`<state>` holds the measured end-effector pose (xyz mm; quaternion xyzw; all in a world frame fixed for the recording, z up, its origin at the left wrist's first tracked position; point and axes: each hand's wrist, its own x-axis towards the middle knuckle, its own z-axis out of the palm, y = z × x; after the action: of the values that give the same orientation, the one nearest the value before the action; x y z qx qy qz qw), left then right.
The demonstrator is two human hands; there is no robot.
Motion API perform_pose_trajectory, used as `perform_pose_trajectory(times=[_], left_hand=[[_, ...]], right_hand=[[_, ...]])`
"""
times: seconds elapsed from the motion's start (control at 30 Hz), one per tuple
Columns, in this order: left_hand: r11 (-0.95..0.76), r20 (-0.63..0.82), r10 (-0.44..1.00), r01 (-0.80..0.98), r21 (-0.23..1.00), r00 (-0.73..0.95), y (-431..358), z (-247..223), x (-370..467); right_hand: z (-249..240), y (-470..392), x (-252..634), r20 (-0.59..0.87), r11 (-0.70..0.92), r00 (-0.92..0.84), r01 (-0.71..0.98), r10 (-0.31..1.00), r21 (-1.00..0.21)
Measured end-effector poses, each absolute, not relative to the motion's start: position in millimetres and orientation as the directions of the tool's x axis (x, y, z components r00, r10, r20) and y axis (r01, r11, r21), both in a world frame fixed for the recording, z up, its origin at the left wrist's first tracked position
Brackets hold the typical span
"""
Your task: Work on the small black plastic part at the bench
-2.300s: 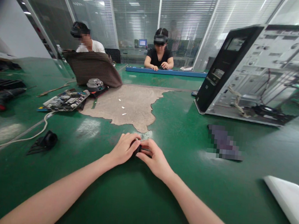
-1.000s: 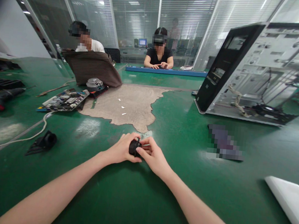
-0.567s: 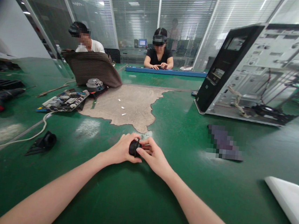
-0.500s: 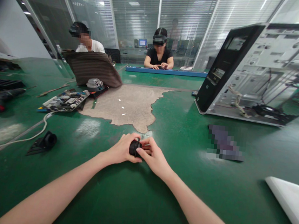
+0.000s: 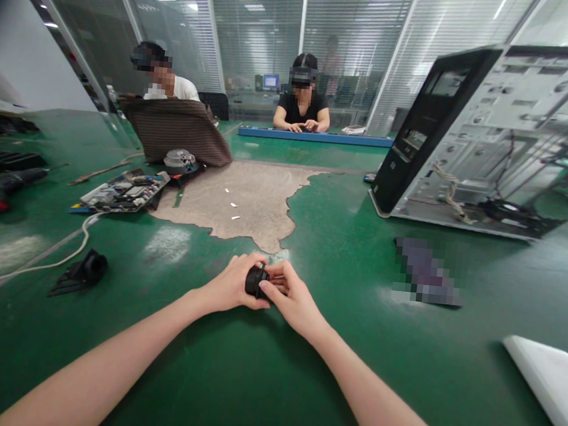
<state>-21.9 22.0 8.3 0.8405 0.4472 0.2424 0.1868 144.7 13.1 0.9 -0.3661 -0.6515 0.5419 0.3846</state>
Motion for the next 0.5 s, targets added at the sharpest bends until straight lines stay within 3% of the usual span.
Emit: perform_pose_trajectory(times=[0.27, 0.5], left_hand=[[-0.503, 0.216, 0.858, 0.675, 0.54, 0.466, 21.4, 9.9, -21.6], [-0.488, 0.205, 0.865, 0.675, 0.553, 0.458, 21.2, 10.8, -20.9]], right_hand=[[6.1, 12.0, 148.3, 0.093, 0.114, -0.514, 0.01, 0.853, -0.993], [3.5, 13.2, 145.3, 0.09, 0.12, -0.452, 0.037, 0.888, -0.992]])
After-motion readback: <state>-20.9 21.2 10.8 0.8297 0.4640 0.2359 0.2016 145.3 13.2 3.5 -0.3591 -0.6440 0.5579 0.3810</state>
